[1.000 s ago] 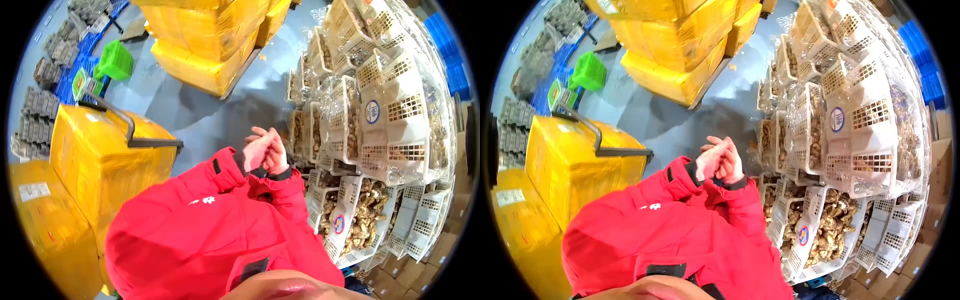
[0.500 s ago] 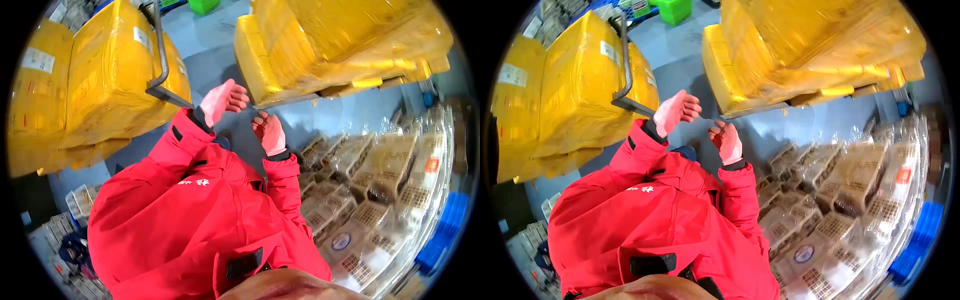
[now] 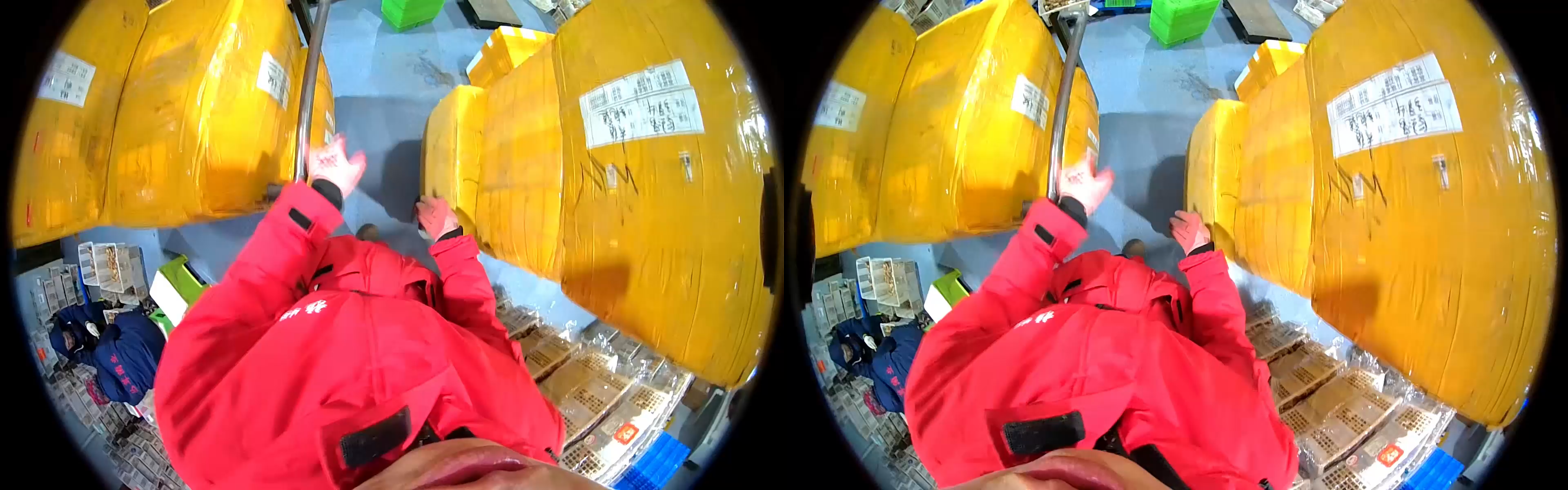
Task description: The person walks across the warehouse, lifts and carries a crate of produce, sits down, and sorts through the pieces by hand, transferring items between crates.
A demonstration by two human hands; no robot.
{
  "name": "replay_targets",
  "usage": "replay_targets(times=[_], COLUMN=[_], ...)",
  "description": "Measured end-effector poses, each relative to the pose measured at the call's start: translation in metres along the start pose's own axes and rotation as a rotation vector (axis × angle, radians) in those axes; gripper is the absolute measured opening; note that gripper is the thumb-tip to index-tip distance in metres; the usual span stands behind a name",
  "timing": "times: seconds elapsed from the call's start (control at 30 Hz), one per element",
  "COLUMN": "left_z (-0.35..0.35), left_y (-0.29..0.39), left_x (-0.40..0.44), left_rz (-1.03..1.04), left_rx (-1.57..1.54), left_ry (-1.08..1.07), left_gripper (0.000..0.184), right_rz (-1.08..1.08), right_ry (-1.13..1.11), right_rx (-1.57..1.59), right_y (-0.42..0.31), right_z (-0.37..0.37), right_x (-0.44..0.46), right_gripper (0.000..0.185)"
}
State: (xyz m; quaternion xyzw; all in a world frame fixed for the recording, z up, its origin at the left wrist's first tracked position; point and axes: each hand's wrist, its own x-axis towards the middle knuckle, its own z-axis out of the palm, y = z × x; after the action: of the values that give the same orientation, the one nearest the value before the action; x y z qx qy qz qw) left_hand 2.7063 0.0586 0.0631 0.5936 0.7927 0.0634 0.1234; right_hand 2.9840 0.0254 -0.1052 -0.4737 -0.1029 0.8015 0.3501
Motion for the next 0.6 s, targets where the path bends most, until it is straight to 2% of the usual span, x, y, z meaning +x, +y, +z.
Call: replay_targets(times=[0.03,0.07,0.1,0.13,0.17,0.23,0.3,0.37,0.43,0.47,0.5,0.53,0.57,0.6], left_z=[0.052,0.057,0.059,0.055,0.08,0.045,-0.035,-0.068,-0.062,-0.035,-0.014,-0.017,-0.015,-0.02], left_y=[-0.005,-0.004,-0.003,0.013,0.003,-0.006,0.006,0.005,0.004,-0.008,-0.019,-0.015,-0.014,-0.011], left_x=[-0.006,-0.014,-0.022,-0.034,-0.028,0.002,0.036,0.074,0.106,0.119,0.135,0.134,0.136,0.137], left_rz=[-0.107,-0.025,-0.022,-0.204,-0.041,-0.205,-0.003,0.15,0.098,0.08,0.058,0.062,0.105,0.085], left_rx=[-0.746,-1.057,-1.315,-1.136,-0.964,-1.297,-0.805,-0.582,-0.365,-0.209,-0.05,0.247,0.29,0.263], left_ry=[-0.262,-0.563,-0.907,-0.854,-0.606,-0.337,0.303,0.556,0.549,0.491,0.43,0.283,0.254,0.249], left_gripper=[0.06,0.053,0.046,0.03,0.03,0.033,0.034,0.041,0.045,0.046,0.048,0.049,0.05,0.049], right_rz=[0.057,0.049,0.19,0.148,0.18,0.26,0.348,0.37,0.372,0.399,0.336,0.452,0.568,0.535], right_ry=[-0.056,0.116,-0.408,-0.584,-0.42,-0.085,-0.102,-0.102,-0.127,-0.199,-0.115,-0.301,-0.487,-0.523], right_rx=[-0.016,-0.125,0.058,-0.153,-0.212,-0.299,-0.369,-0.406,-0.482,-0.294,-0.465,-0.275,-0.072,-0.146], right_y=[0.002,-0.003,0.02,0.031,0.012,-0.028,-0.063,-0.069,-0.088,-0.093,-0.118,-0.126,-0.134,-0.144], right_z=[-0.015,-0.001,-0.063,-0.102,-0.079,-0.027,-0.006,-0.014,-0.014,-0.013,0.02,0.015,0.005,0.002], right_x=[0.03,0.034,0.119,0.17,0.165,0.149,0.161,0.214,0.245,0.266,0.244,0.266,0.293,0.303], right_gripper=[0.046,0.051,0.048,0.048,0.05,0.055,0.055,0.053,0.051,0.049,0.056,0.058,0.059,0.061])
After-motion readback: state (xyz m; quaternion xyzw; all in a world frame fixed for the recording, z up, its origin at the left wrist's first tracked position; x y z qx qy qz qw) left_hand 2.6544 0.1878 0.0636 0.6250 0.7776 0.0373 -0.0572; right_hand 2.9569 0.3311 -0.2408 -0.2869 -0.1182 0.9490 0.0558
